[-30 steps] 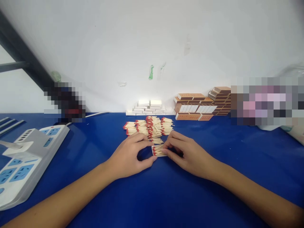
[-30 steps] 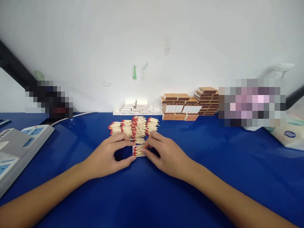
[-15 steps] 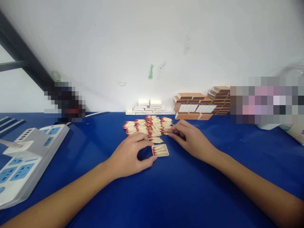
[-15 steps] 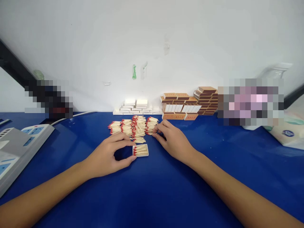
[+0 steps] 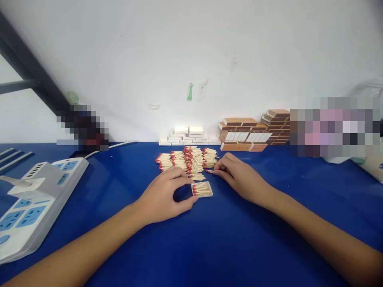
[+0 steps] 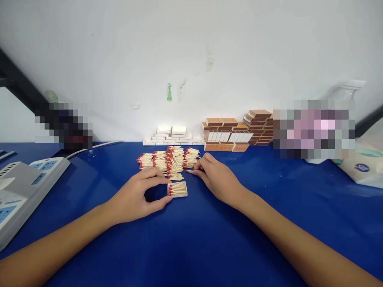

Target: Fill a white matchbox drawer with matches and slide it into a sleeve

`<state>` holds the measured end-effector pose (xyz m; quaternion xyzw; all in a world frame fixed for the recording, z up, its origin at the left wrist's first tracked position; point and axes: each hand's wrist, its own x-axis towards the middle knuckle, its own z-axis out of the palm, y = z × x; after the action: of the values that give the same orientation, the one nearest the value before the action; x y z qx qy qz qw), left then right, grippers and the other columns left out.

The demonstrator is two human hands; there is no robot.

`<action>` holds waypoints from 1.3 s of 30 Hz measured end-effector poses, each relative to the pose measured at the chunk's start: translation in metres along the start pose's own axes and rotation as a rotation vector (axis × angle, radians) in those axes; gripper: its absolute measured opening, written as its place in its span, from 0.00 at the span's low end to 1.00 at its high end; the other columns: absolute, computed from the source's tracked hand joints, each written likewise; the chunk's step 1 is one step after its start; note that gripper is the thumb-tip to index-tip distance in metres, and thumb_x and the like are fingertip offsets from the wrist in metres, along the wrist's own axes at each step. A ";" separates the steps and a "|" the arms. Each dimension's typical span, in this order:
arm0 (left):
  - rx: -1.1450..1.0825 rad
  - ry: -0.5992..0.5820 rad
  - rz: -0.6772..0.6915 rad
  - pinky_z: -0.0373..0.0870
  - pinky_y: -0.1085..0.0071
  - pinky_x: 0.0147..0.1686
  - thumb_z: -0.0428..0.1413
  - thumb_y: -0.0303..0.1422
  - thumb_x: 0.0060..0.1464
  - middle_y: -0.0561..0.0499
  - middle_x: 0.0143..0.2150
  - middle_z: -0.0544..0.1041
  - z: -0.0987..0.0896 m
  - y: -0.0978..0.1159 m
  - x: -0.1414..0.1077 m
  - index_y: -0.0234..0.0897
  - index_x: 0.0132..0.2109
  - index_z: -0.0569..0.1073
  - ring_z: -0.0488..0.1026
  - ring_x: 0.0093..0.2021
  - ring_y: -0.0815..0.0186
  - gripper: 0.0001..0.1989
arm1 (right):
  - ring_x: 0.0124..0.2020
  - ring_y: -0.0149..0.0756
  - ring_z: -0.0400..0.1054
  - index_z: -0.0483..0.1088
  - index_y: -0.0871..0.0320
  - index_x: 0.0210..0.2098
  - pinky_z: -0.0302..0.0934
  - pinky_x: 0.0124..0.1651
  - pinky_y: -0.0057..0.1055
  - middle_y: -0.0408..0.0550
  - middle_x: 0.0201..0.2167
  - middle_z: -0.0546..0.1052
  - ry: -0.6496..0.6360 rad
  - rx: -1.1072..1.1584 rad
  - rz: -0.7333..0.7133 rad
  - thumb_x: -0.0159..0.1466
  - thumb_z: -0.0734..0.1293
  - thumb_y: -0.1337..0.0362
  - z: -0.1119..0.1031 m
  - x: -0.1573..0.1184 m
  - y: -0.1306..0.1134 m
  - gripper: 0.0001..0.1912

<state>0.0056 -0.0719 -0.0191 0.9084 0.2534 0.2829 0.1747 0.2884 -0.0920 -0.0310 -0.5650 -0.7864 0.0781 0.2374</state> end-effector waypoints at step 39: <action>0.011 -0.033 -0.027 0.76 0.58 0.46 0.63 0.38 0.62 0.46 0.43 0.78 0.000 0.000 -0.001 0.38 0.50 0.81 0.77 0.44 0.58 0.13 | 0.36 0.37 0.69 0.68 0.55 0.38 0.64 0.38 0.34 0.49 0.39 0.73 -0.089 0.080 -0.036 0.75 0.63 0.61 -0.014 -0.005 -0.014 0.09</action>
<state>0.0050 -0.0719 -0.0193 0.9105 0.2640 0.2640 0.1778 0.2842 -0.1040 -0.0144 -0.5369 -0.8023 0.1304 0.2259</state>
